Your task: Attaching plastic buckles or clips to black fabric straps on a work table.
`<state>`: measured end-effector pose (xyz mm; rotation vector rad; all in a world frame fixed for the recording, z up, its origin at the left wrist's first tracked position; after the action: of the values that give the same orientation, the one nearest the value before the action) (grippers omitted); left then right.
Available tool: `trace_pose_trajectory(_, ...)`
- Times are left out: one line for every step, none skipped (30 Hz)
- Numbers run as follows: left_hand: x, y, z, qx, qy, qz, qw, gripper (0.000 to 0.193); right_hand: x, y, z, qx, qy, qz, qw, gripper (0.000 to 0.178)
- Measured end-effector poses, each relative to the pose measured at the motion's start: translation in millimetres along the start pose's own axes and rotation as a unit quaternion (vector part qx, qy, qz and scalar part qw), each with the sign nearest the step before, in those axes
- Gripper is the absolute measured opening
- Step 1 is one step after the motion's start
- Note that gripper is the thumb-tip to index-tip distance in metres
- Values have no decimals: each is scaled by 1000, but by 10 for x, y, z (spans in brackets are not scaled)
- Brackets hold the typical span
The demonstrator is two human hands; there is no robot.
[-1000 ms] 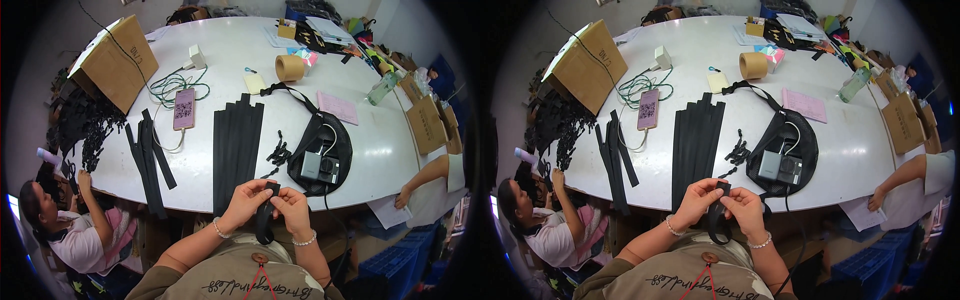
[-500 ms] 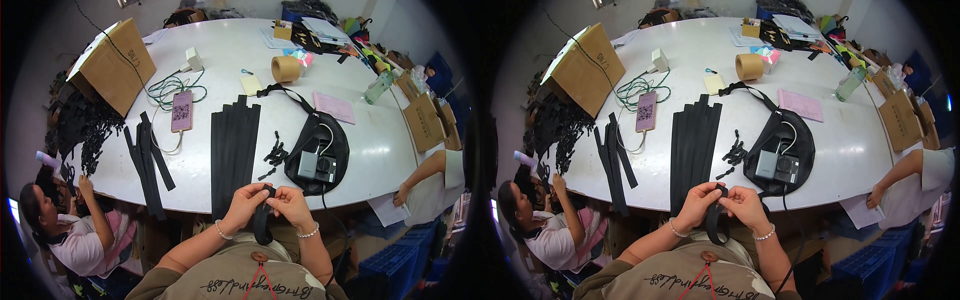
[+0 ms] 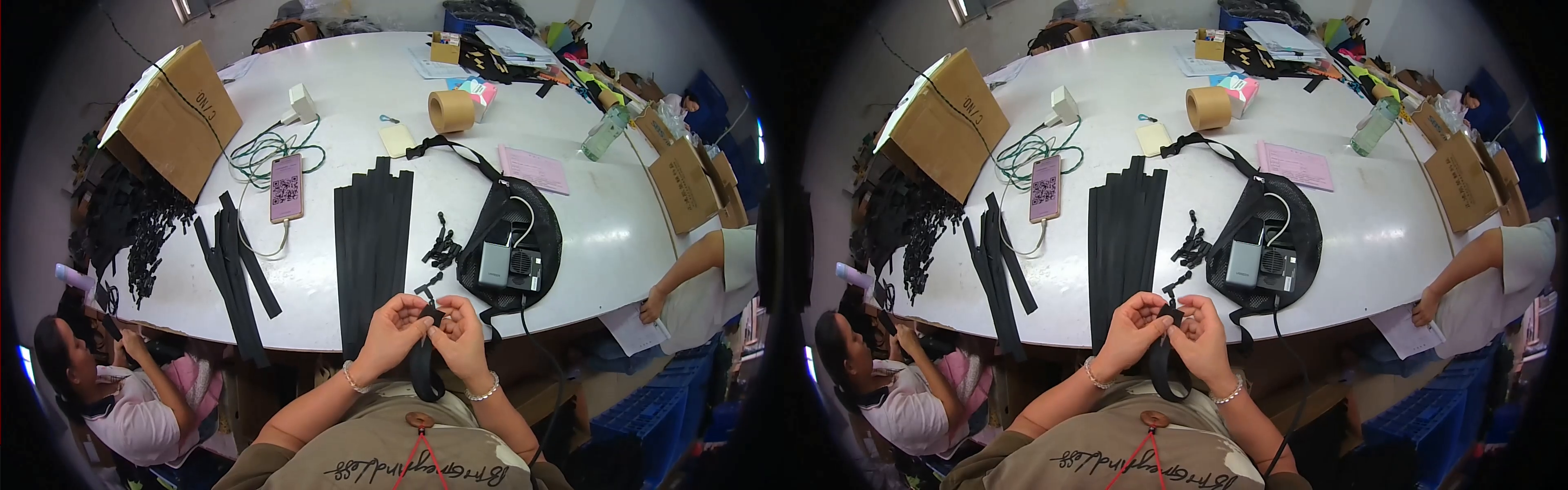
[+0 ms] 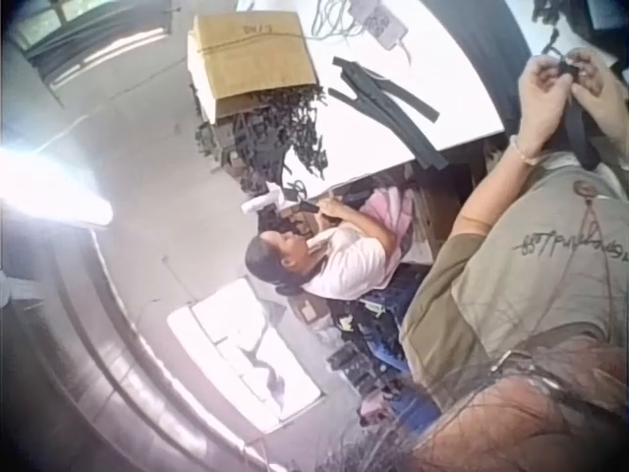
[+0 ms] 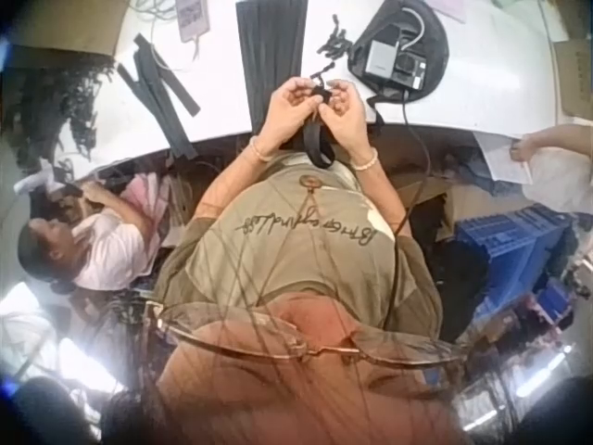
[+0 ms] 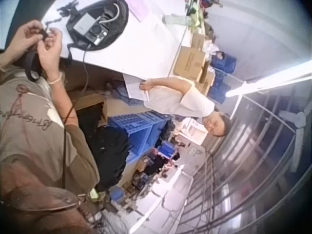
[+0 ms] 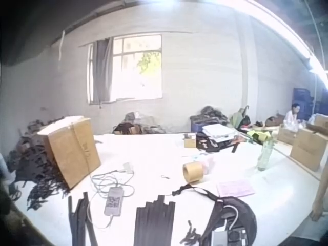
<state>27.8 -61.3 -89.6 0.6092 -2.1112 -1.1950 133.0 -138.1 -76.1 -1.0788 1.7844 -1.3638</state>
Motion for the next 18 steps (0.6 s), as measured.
trace_pose_trajectory(9,2,-6,-6,-8,-2,1000,19,6,-48,-19,-13,24,40,999,27)
trace_pose_trajectory(15,8,-10,-5,-7,-2,1000,19,11,-47,-3,-13,24,39,999,27)
trace_pose_trajectory(21,20,-20,-19,-5,-14,1000,20,26,-38,22,-15,-2,21,1000,28)
trace_pose_trajectory(26,38,-26,-32,-2,-26,999,20,32,-28,32,-17,-28,4,999,30)
trace_pose_trajectory(29,69,-33,-32,-2,-26,999,20,14,-39,31,-17,-28,4,999,30)
trace_pose_trajectory(42,99,-46,-46,-3,-23,999,20,-2,-57,41,16,-14,11,1000,26)
trace_pose_trajectory(46,114,-52,-60,-5,-21,998,19,-14,-70,52,49,0,19,999,22)
trace_pose_trajectory(38,90,-39,-60,-4,-21,998,19,-24,-56,70,49,0,20,999,22)
trace_pose_trajectory(14,35,-27,-35,-26,10,999,17,-57,-64,93,77,0,61,995,17)
trace_pose_trajectory(3,-11,-23,-11,-48,40,998,15,-86,-90,100,105,1,104,989,12)
trace_pose_trajectory(18,-47,-33,-21,-49,52,997,8,-91,-110,81,106,-2,110,988,12)
trace_pose_trajectory(20,-77,-19,-50,-58,68,995,6,-84,-135,71,129,3,124,984,12)
trace_pose_trajectory(20,-87,-6,-80,-67,82,991,7,-80,-162,65,154,7,140,978,12)
trace_pose_trajectory(41,-45,-23,-94,-56,56,992,9,-71,-156,73,178,15,160,971,12)
trace_pose_trajectory(55,-5,-63,-72,-28,52,996,12,-63,-140,77,194,16,161,968,11)
trace_pose_trajectory(39,-28,-26,-129,-14,34,991,15,-67,-110,72,178,13,167,970,11)
trace_pose_trajectory(35,-58,31,-184,2,15,983,18,-56,-73,56,161,10,173,972,11)
trace_pose_trajectory(43,-17,6,-169,11,2,985,18,-38,-30,44,121,8,137,983,13)
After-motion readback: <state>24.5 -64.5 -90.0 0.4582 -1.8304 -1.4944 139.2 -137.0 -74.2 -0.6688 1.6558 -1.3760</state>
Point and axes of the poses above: each hand's wrist, its own x-axis away from the middle knuckle, its own z-axis out of the back of the hand, y = z × x, the point moved 3 cm from there along -x, towards the middle knuckle, and after that the axes turned 7 degrees about z, right-handed, at the moved point
